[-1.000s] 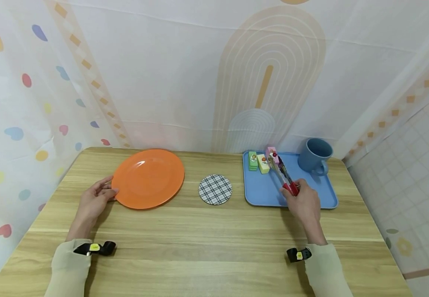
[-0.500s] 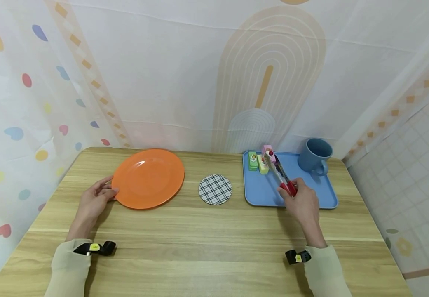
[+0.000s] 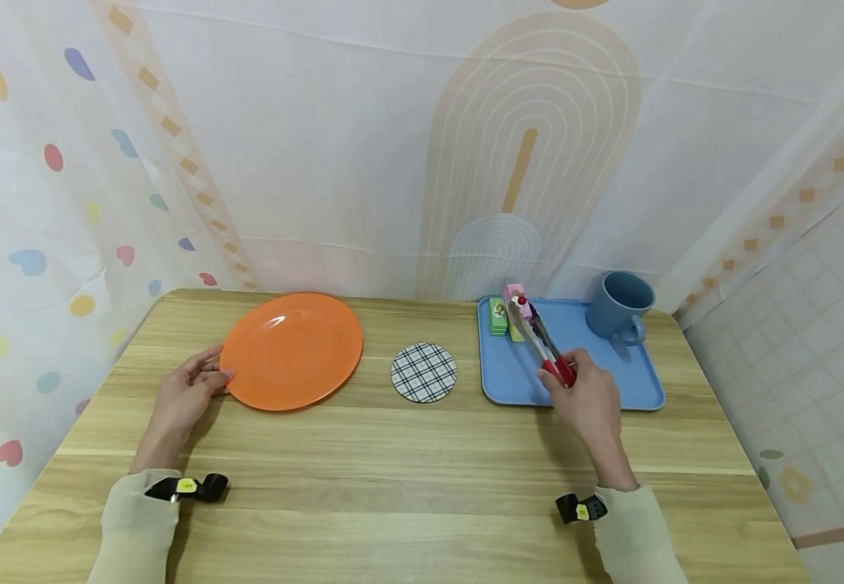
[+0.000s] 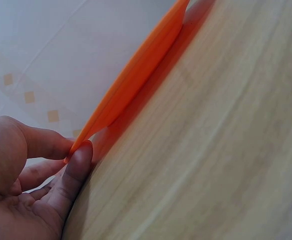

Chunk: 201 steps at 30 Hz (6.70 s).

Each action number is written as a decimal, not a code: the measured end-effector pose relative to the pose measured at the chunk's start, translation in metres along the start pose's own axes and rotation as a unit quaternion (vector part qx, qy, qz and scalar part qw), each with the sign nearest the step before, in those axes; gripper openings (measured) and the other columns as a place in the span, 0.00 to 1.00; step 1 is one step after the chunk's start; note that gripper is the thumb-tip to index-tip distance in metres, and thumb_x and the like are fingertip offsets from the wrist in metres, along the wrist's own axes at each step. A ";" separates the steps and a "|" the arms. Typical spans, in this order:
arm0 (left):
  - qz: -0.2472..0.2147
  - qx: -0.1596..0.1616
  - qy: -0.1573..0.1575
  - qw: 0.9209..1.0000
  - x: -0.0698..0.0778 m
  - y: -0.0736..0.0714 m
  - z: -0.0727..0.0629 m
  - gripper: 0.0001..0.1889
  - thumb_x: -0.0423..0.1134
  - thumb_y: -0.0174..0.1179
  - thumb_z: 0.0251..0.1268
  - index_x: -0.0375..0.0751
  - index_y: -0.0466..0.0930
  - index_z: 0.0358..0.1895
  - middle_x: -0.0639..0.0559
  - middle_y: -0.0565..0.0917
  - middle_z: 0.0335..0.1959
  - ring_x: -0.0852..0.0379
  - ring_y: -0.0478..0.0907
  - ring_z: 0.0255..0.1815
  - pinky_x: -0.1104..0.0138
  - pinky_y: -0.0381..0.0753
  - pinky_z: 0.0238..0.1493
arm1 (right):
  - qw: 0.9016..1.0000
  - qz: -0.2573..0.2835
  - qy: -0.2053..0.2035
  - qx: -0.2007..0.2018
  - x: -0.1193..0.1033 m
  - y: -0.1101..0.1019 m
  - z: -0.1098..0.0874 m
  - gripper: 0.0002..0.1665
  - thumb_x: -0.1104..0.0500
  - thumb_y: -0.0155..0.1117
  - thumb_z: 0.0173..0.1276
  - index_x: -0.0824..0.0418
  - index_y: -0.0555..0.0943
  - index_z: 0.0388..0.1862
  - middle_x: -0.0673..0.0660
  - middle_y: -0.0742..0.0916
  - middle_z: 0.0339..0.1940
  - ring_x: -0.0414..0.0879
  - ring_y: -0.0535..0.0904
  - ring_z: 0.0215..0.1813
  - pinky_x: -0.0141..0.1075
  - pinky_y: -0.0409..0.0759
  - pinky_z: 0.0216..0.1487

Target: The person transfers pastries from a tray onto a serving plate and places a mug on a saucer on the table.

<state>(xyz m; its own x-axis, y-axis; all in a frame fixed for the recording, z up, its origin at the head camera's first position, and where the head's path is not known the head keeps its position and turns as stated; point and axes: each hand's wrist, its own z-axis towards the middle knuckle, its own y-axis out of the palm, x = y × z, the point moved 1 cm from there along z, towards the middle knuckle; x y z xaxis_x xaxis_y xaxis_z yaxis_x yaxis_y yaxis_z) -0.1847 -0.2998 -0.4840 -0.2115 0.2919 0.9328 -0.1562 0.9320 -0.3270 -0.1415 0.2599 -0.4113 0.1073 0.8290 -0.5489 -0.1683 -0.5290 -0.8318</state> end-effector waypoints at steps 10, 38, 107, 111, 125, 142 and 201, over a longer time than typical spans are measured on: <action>0.000 0.003 -0.001 1.000 -0.001 0.001 0.000 0.31 0.34 0.59 0.76 0.42 0.63 0.79 0.58 0.76 0.48 0.76 0.78 0.39 0.78 0.86 0.41 | 1.000 0.004 -0.016 -0.001 -0.010 0.002 -0.004 0.28 0.47 0.69 0.72 0.67 0.76 0.57 0.69 0.85 0.42 0.53 0.75 0.34 0.34 0.68 0.27; -0.007 0.002 0.001 1.000 0.000 0.000 -0.001 0.31 0.33 0.59 0.75 0.41 0.63 0.79 0.60 0.76 0.46 0.75 0.78 0.39 0.78 0.86 0.41 | 0.999 0.016 -0.045 -0.005 -0.027 0.018 -0.014 0.25 0.47 0.70 0.70 0.65 0.78 0.54 0.66 0.87 0.38 0.51 0.77 0.31 0.34 0.68 0.26; -0.004 0.000 0.008 1.000 -0.001 -0.001 -0.001 0.32 0.34 0.59 0.76 0.42 0.62 0.79 0.56 0.76 0.49 0.74 0.78 0.39 0.78 0.86 0.42 | 0.992 0.065 -0.102 -0.018 -0.083 0.052 -0.016 0.22 0.51 0.75 0.66 0.63 0.80 0.50 0.59 0.84 0.28 0.46 0.72 0.25 0.33 0.66 0.23; -0.001 0.001 0.005 1.000 0.000 -0.002 -0.001 0.31 0.34 0.58 0.76 0.42 0.62 0.79 0.56 0.77 0.49 0.74 0.78 0.40 0.78 0.86 0.42 | 0.992 0.066 -0.103 -0.017 -0.086 0.055 -0.017 0.22 0.50 0.75 0.66 0.63 0.80 0.49 0.58 0.84 0.27 0.46 0.72 0.25 0.32 0.67 0.22; -0.016 -0.006 0.016 1.000 0.005 -0.001 -0.004 0.31 0.33 0.57 0.76 0.39 0.62 0.79 0.58 0.77 0.46 0.74 0.78 0.39 0.77 0.86 0.41 | 0.992 0.067 -0.108 -0.027 -0.092 0.060 -0.020 0.23 0.50 0.75 0.66 0.63 0.80 0.50 0.59 0.84 0.27 0.46 0.72 0.24 0.33 0.65 0.20; -0.018 0.004 0.013 1.000 0.004 -0.002 -0.004 0.31 0.31 0.59 0.74 0.39 0.64 0.78 0.62 0.79 0.43 0.74 0.78 0.38 0.78 0.86 0.40 | 0.990 0.076 -0.113 -0.041 -0.107 0.075 -0.020 0.24 0.49 0.76 0.65 0.63 0.80 0.52 0.59 0.85 0.30 0.45 0.73 0.25 0.32 0.67 0.21; -0.013 0.001 0.014 1.000 0.004 -0.002 -0.003 0.31 0.32 0.58 0.75 0.39 0.64 0.78 0.58 0.78 0.45 0.74 0.78 0.37 0.78 0.86 0.39 | 0.987 0.043 -0.132 -0.080 -0.144 0.110 -0.031 0.23 0.47 0.75 0.65 0.58 0.81 0.52 0.52 0.80 0.26 0.44 0.70 0.27 0.32 0.65 0.24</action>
<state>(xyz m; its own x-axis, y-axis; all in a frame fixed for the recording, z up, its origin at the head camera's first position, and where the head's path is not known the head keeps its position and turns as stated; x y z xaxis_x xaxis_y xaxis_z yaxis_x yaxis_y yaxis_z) -0.1823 -0.3000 -0.4792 -0.1798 0.2738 0.9448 -0.1635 0.9388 -0.3031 -0.1452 0.0769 -0.4268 -0.1635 0.7870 -0.5949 -0.0063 -0.6038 -0.7971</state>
